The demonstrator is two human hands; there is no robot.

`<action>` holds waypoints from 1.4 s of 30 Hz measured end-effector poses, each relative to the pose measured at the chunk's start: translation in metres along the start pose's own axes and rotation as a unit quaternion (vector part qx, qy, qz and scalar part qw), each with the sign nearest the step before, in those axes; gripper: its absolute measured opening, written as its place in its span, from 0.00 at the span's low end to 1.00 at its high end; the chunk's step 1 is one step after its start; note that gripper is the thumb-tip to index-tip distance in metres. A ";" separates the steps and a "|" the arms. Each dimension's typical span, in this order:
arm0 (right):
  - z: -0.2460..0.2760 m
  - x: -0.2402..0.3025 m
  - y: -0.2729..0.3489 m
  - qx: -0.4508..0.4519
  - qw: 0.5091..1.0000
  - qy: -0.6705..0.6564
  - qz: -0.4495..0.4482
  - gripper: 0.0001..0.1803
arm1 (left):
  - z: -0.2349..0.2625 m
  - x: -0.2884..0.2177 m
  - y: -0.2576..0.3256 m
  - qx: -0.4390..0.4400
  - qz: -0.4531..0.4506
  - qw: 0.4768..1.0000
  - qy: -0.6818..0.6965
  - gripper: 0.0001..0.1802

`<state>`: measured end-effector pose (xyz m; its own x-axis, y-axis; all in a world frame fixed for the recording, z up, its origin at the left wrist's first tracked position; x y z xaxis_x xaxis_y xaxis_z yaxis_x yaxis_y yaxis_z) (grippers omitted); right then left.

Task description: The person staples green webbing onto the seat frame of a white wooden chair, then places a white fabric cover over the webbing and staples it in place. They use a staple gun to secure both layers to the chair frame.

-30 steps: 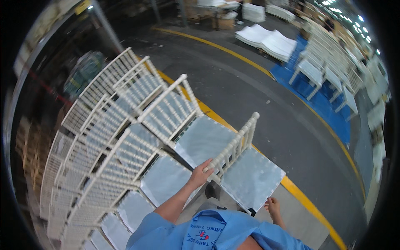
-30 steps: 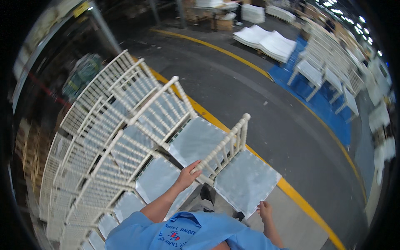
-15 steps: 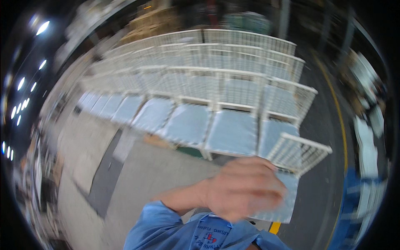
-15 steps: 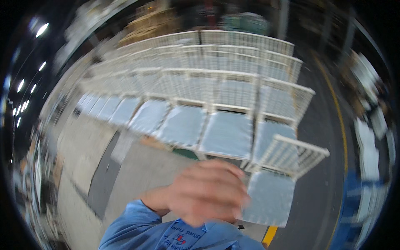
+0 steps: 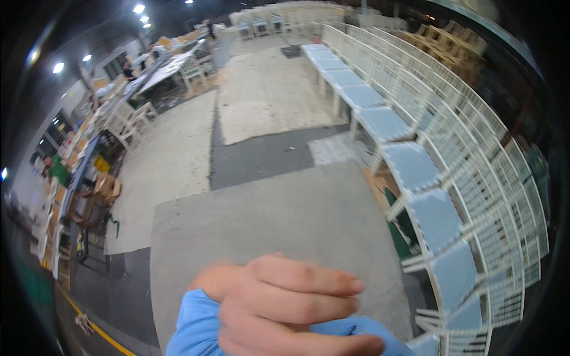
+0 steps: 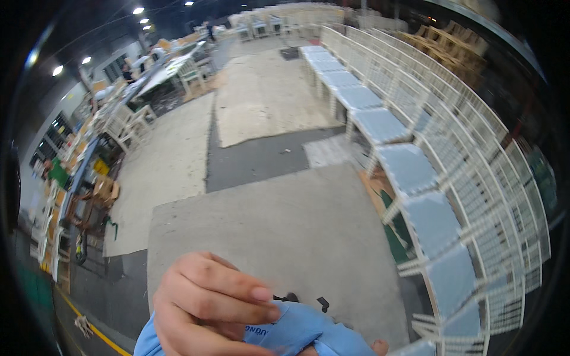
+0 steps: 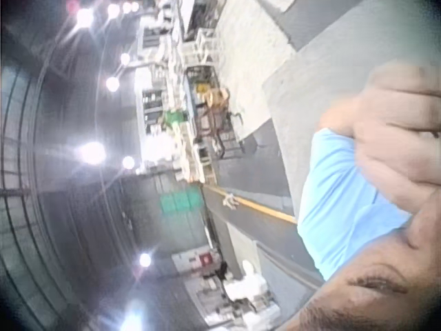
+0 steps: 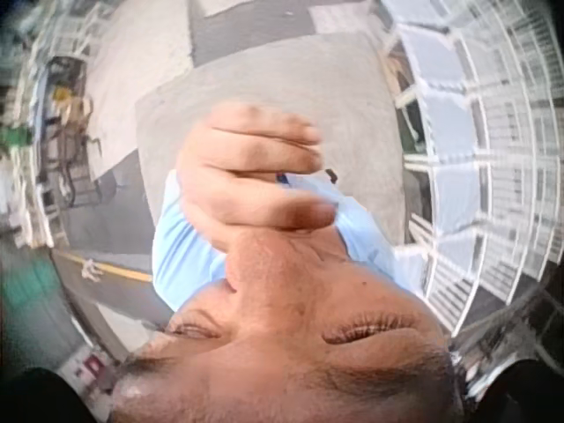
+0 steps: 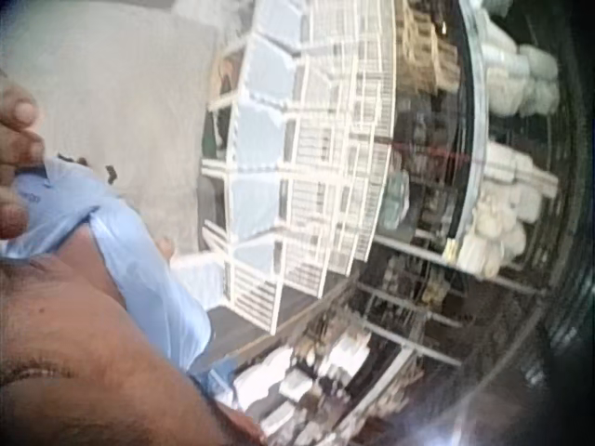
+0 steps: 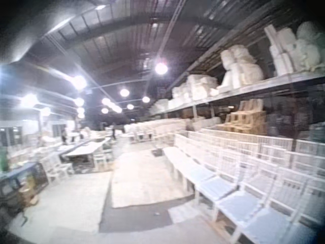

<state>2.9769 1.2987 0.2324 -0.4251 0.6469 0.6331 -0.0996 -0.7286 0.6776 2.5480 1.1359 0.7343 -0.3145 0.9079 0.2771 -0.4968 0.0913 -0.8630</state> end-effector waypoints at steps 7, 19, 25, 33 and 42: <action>-0.270 0.162 -0.027 0.212 0.953 0.214 0.042 0.16 | 0.132 0.089 0.186 -0.056 0.318 0.939 -0.117 0.25; -0.442 0.431 -0.193 0.110 0.836 0.528 -0.101 0.16 | 0.238 -0.030 0.644 0.032 0.981 0.143 -0.130 0.29; -0.727 0.729 -0.220 0.098 0.915 0.306 0.244 0.11 | 0.331 -0.055 0.715 -0.137 0.981 -0.131 -0.045 0.26; -1.081 0.803 -0.123 0.282 0.883 0.261 0.268 0.12 | 0.535 0.051 0.876 -0.252 0.962 -0.088 -0.057 0.24; -1.243 0.730 -0.110 0.349 0.646 0.679 0.017 0.17 | 0.900 0.268 1.072 -0.398 0.868 0.200 -0.219 0.24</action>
<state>1.5592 1.5714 0.1551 -0.8601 -0.5064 0.0615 0.1593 -0.1523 0.9754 1.2035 1.1092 0.2637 0.4182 -0.2540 -0.8721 0.9004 -0.0111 0.4350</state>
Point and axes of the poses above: each hand's wrist, its own y-axis away from the middle knuckle, its own z-axis out of the back of the hand, x = y × z, the point moved 3 cm from there along -y, towards the middle knuckle, and after that the axes turned 7 degrees about -z, right-handed, at the moved point
